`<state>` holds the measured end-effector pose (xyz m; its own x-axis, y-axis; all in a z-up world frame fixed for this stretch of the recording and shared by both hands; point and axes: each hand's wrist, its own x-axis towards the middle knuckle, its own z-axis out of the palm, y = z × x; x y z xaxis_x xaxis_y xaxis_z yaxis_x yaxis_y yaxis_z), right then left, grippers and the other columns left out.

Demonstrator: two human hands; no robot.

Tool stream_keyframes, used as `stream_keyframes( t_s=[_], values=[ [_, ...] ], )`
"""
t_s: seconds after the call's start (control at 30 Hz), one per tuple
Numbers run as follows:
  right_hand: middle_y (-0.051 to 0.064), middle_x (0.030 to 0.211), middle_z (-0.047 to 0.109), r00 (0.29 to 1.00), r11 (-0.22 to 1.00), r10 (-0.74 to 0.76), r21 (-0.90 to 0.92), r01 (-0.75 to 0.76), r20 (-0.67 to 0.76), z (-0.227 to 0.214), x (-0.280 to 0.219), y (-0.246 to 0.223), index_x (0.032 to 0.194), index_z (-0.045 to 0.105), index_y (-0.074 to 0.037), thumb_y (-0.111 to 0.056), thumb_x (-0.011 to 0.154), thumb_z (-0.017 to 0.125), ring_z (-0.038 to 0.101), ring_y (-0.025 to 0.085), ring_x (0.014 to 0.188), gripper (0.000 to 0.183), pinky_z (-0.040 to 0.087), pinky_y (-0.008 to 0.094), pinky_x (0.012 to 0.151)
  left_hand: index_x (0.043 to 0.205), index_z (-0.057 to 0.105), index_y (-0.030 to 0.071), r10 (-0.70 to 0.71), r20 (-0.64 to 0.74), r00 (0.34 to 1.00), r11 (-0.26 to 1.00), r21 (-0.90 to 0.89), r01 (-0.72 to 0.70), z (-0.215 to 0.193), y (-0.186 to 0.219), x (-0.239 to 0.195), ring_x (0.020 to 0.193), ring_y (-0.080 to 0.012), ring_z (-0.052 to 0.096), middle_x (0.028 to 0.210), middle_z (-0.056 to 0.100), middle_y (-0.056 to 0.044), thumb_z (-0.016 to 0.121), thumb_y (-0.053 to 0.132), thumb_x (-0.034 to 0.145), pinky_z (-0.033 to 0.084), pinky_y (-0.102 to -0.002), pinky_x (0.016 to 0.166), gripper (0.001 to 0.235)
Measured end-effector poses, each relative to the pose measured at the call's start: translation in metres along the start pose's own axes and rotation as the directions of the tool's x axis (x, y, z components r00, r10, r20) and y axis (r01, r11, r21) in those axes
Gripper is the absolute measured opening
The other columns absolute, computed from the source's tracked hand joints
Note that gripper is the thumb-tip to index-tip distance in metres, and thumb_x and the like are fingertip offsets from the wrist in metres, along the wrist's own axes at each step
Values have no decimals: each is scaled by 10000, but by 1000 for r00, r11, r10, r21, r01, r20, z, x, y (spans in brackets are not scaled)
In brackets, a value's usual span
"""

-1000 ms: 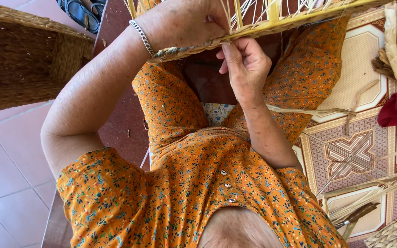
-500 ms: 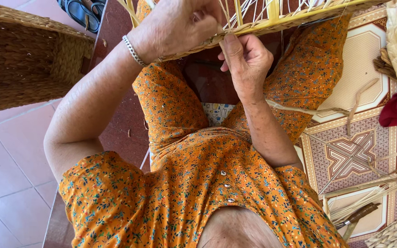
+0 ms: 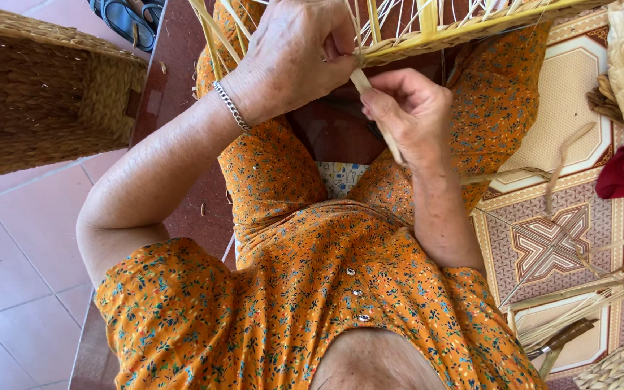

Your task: The person weaves a basket by hand, interlacing dried palm strips through a vertical frame. They repeatedly pull and tighten the strips to form a tight weave along the basket's edge.

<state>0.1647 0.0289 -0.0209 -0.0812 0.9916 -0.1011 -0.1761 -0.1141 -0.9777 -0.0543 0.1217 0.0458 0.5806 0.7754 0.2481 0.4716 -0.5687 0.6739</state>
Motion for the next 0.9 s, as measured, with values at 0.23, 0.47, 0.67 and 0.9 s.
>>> stream_keyframes(
  t_s=[0.23,0.47,0.67,0.9],
  values=[
    [147,884,716,957,987,2,154,-49,290,-52,-38,-26,1107,683,22,-28,1039,710,688,167,700,87,571,269,617,922,740,47,-45,87,995,986,-156,58,-2,-8,6,724,-160,707,785,695,-63,881,158,876,567,-300,653,185],
    [202,1051,710,864,729,-388,680,73,323,-69,-89,-41,1391,650,-34,1,938,689,709,273,881,456,607,402,699,899,724,73,40,35,999,994,-108,-36,-1,-7,-3,783,-149,715,843,711,-31,825,85,888,563,-303,708,103],
    [193,1368,682,861,569,-480,807,156,172,-124,-124,-43,1502,564,-206,-163,996,646,736,309,883,513,607,461,722,872,713,87,52,6,999,996,-79,-52,0,0,-1,763,-170,711,823,695,-27,811,80,873,546,-327,696,99],
    [150,1215,681,881,602,-471,710,365,-53,-169,-145,-51,1337,566,-189,-168,907,731,692,270,783,462,554,444,714,911,718,96,93,-20,995,994,-62,-94,0,0,-3,811,-199,712,871,698,-25,775,50,856,547,-349,727,91]
  ],
)
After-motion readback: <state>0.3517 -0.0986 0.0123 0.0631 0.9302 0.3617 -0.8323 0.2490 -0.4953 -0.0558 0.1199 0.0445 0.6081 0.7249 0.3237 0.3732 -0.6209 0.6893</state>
